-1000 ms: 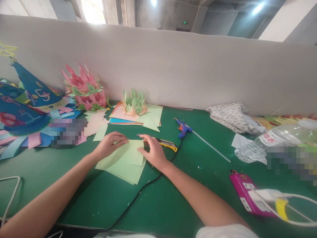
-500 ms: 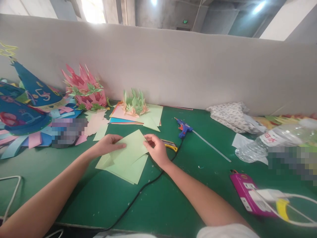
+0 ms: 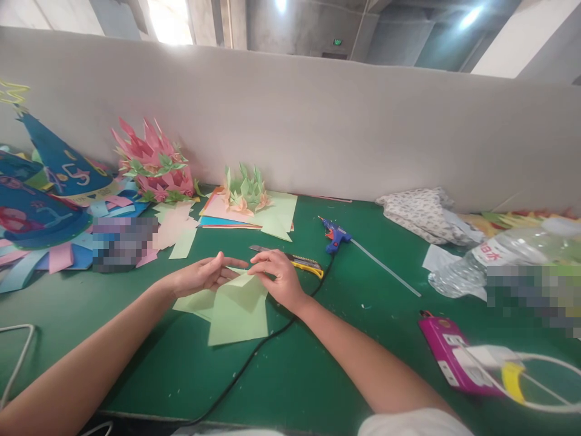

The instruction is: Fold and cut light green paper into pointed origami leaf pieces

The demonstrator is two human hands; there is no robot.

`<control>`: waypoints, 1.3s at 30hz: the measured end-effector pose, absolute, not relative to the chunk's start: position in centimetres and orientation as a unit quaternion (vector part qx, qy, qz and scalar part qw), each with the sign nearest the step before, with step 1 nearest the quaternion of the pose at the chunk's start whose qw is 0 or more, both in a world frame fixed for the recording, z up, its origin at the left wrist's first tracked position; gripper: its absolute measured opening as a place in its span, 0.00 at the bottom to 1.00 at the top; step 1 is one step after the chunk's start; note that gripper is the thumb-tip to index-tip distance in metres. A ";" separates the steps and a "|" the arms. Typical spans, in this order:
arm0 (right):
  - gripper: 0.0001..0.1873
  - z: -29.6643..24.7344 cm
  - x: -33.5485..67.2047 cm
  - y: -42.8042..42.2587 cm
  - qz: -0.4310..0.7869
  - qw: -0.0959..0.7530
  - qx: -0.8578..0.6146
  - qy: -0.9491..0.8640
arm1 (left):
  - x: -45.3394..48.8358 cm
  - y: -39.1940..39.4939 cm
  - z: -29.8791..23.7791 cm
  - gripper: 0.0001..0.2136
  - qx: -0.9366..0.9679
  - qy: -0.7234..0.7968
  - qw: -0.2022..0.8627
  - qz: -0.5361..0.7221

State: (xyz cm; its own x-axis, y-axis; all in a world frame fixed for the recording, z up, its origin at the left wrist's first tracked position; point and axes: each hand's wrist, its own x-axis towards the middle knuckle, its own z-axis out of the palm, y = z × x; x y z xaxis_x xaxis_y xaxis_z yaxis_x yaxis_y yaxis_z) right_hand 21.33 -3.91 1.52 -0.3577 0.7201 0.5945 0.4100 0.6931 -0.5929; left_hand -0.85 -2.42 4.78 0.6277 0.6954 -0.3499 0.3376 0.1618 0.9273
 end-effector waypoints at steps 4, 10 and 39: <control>0.11 1.5 21.2 -3.9 0.158 0.431 -0.341 -0.820 | 0.8 -3.1 4.4 0.29 0.645 0.395 0.631 0.172; 0.08 1.6 21.0 -3.9 0.177 0.449 -0.363 -0.797 | 1.0 -3.6 4.4 0.34 0.685 0.313 0.632 0.182; 0.19 0.9 21.2 -4.0 0.047 0.399 -0.316 -0.859 | 1.1 -1.7 2.2 0.16 0.375 0.451 0.635 0.503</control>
